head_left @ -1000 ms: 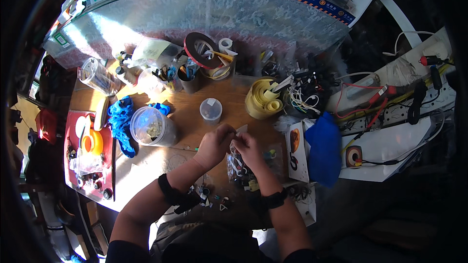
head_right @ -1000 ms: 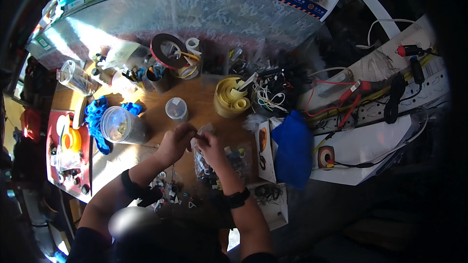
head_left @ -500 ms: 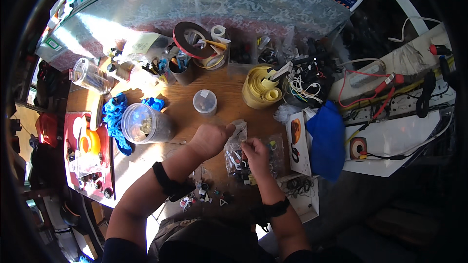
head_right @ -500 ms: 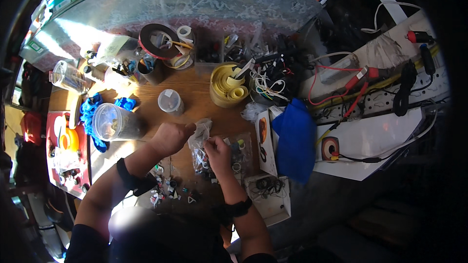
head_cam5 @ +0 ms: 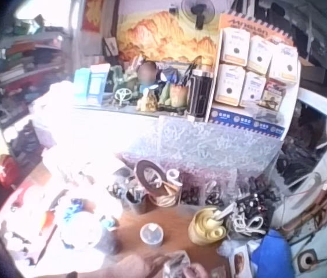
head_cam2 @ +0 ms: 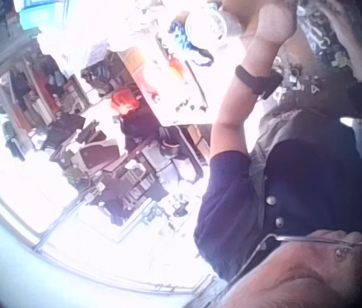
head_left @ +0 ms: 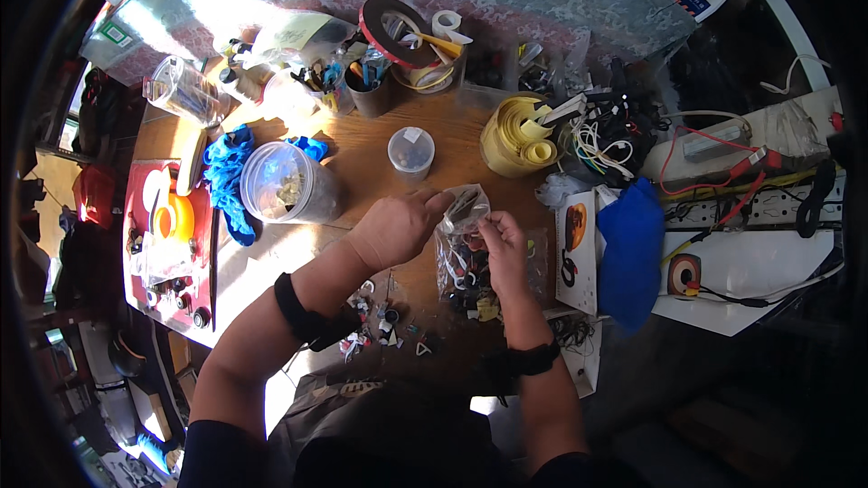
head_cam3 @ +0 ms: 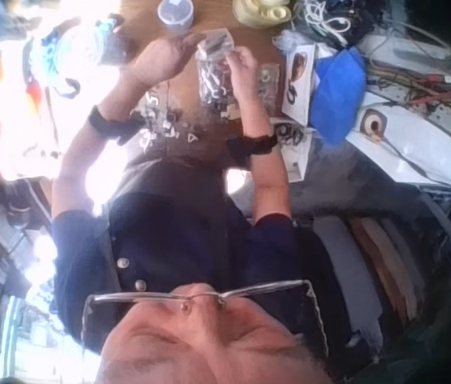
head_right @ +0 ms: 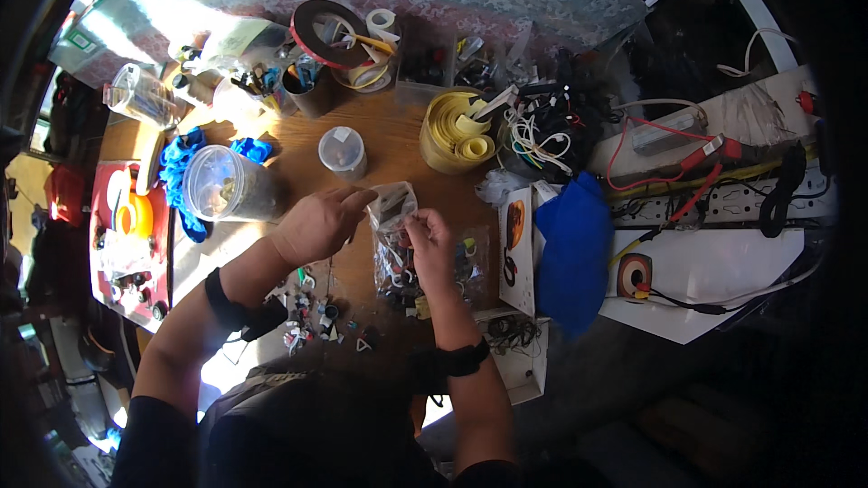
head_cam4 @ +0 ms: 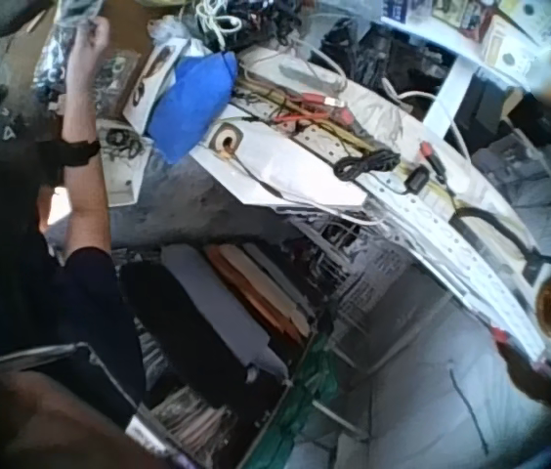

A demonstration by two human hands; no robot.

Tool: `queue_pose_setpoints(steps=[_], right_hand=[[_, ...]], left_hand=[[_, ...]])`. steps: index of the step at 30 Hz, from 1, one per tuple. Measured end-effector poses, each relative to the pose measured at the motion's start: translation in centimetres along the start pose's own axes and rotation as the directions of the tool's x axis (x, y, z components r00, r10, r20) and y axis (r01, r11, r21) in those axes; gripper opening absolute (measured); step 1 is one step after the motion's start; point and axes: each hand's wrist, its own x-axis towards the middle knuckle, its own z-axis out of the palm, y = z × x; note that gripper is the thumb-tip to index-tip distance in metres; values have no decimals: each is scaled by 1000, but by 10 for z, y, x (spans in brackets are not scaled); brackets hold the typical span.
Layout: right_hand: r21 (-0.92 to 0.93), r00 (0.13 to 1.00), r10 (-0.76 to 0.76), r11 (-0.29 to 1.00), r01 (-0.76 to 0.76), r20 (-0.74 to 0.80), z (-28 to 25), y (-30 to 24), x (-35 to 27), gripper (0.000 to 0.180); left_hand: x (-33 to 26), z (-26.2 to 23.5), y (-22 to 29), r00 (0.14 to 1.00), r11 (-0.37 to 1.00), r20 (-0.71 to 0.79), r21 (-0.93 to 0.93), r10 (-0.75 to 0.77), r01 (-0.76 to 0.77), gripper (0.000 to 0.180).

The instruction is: The person sorts small electronic components and hardware on a cluttered workbench. They pick up individual items, place them into a clear plastic bag, and occasionally move other items on the table to access more parts.

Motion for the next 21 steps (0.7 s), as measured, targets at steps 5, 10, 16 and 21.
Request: queue_pose_setpoints(steps=[5,10,16,21], right_hand=[[132,997,5,991,-15,74,5,-18,33,4],[53,998,22,998,-18,-59,-9,-30,36,12],[-219,982,33,973,-74,-185,-55,-2,-20,17],[-546,972,-142,837,18,-186,-85,29,-78,13]], left_hand=[[-56,-14,-20,950,915,-75,-301,-304,270,24],[-143,9,-39,875,864,11,-151,-484,480,26],[-178,45,-39,833,833,33,-30,-552,553,34],[-170,59,-36,908,908,42,63,-417,414,30]])
